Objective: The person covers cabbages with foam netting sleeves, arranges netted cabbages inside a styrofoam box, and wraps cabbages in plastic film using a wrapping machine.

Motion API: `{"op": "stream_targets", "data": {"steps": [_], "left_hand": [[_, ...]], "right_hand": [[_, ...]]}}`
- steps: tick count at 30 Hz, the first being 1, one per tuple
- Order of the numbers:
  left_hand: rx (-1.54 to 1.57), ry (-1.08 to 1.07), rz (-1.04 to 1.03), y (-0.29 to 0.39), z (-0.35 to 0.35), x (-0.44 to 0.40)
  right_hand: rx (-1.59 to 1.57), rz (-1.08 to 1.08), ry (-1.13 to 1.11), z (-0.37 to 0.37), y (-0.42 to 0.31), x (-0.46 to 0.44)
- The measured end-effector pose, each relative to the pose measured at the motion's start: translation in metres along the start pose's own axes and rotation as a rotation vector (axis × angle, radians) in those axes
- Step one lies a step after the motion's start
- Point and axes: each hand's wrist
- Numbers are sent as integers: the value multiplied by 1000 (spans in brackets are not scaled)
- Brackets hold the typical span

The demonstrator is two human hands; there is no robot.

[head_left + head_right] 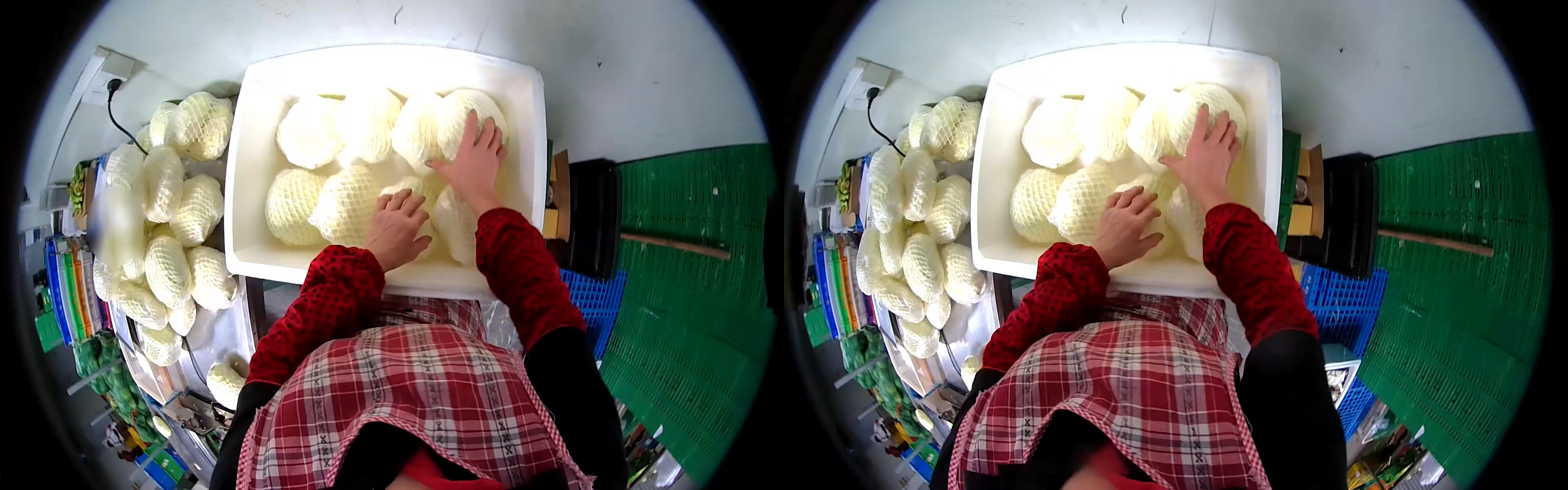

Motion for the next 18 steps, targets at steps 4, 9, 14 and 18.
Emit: {"op": "stream_targets", "data": {"steps": [4, 9, 14, 18], "left_hand": [[336, 58, 128, -26, -5, -3], [387, 62, 178, -34, -6, -2], [432, 119, 187, -38, -9, -2], [400, 156, 317, -42, -6, -1]], "right_hand": [[21, -18, 37, -8, 8, -13], [-67, -60, -10, -2, 9, -23], [0, -60, 34, -10, 7, -17], [-15, -127, -5, 5, -3, -20]]}}
Point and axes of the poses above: each hand's wrist, its own x-axis away from the middle knuckle, its own z-axis out of the back of the hand, y = z × x, and after that the axes turned 6 degrees about -x, right-handed
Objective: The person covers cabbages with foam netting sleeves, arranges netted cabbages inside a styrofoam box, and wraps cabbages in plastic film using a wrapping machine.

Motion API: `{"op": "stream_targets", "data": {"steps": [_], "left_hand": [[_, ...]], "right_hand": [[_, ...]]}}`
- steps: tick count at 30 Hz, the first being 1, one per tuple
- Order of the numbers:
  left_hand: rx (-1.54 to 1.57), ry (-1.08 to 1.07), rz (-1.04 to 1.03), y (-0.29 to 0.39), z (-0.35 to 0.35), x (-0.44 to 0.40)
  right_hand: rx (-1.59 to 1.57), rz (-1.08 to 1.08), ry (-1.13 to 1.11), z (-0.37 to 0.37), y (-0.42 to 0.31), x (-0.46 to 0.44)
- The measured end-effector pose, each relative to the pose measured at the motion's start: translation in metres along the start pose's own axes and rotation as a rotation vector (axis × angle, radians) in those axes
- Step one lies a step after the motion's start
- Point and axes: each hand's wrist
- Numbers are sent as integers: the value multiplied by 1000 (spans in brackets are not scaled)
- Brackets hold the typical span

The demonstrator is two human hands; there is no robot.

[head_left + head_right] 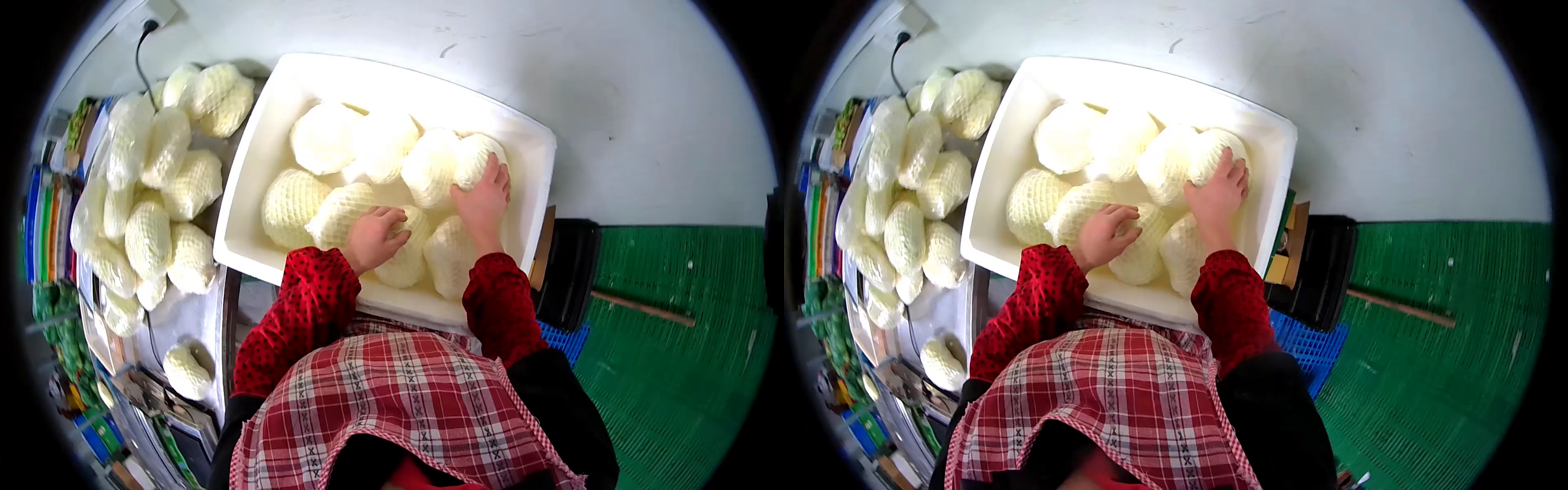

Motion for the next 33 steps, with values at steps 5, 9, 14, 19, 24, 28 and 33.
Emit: {"op": "stream_targets", "data": {"steps": [5, 9, 14, 19, 24, 28, 33], "left_hand": [[-78, -124, 225, -4, -4, -9], [-128, 118, -9, -25, 0, -1], [-29, 864, -75, 16, 75, 85], [-124, 924, 510, -35, 102, 253], [-12, 939, 1040, -50, 95, 382], [171, 1138, 958, -61, 134, 394], [-33, 1214, 805, -106, 239, 447]], "right_hand": [[29, 110, 25, -2, 2, -4], [10, 442, 128, -30, 20, -14], [298, 253, 104, -25, 7, -13], [-30, 382, 122, -12, 16, -4], [-484, 599, -345, -17, -139, 120], [-604, 946, -569, -41, -253, 211], [-723, 1261, -866, -80, -349, 308]]}}
Point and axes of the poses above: each hand's wrist, its own x-axis away from the middle knuckle, its own z-axis out of the back of the hand, y = z × x, and after that the axes turned 6 degrees about -x, right-handed
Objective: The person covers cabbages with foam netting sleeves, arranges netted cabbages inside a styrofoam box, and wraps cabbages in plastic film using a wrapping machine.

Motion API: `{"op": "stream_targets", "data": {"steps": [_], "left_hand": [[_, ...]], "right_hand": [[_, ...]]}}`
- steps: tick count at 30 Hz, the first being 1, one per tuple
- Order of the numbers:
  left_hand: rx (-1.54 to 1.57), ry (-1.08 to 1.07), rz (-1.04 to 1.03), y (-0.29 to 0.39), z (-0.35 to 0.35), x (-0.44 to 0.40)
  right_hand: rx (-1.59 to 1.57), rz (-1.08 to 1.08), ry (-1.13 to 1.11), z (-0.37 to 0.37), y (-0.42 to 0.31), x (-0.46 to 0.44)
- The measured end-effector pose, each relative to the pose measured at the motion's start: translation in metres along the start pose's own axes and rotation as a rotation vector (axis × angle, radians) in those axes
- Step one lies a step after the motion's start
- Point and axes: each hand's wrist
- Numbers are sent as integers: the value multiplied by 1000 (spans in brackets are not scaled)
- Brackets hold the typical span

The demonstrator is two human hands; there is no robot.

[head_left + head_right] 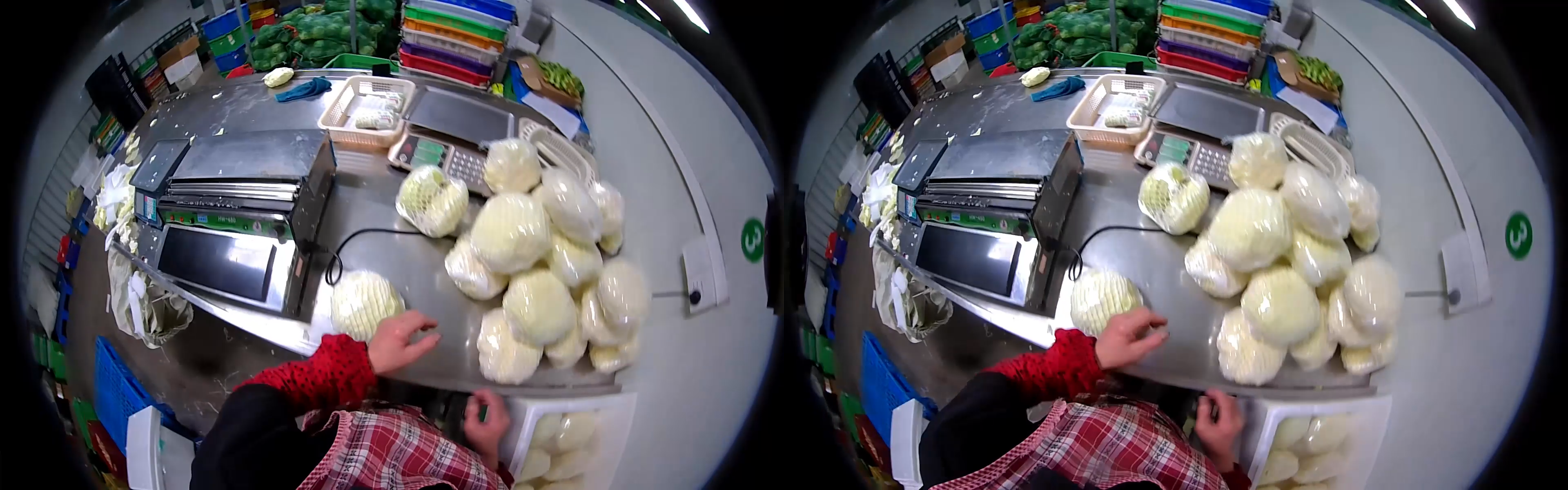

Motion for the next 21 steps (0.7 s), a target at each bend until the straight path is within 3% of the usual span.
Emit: {"op": "stream_targets", "data": {"steps": [1, 4, 8, 10, 12, 15, 21], "left_hand": [[-6, 50, -12, -21, 14, -25], [-29, 86, 9, -76, 70, -121], [-328, 105, 79, -154, 156, -260], [-464, 94, 227, -204, 184, -322], [-578, 72, 326, -265, 195, -373], [-636, 119, 463, -327, 193, -429], [-713, 242, 579, -390, 173, -472]], "right_hand": [[-45, 76, -59, -29, 8, -14], [-37, -112, -238, -94, 27, -42], [-6, -303, -309, -141, 37, -87], [283, 64, -229, -162, 35, -117], [270, 19, -312, -182, 46, -133], [577, 202, -272, -205, 67, -138], [485, 162, -285, -210, 88, -132]]}}
Point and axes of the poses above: each hand's wrist, its own x-axis away from the middle knuckle, its own z-axis out of the back of the hand, y = z × x, and after that the axes turned 6 degrees about -x, right-handed
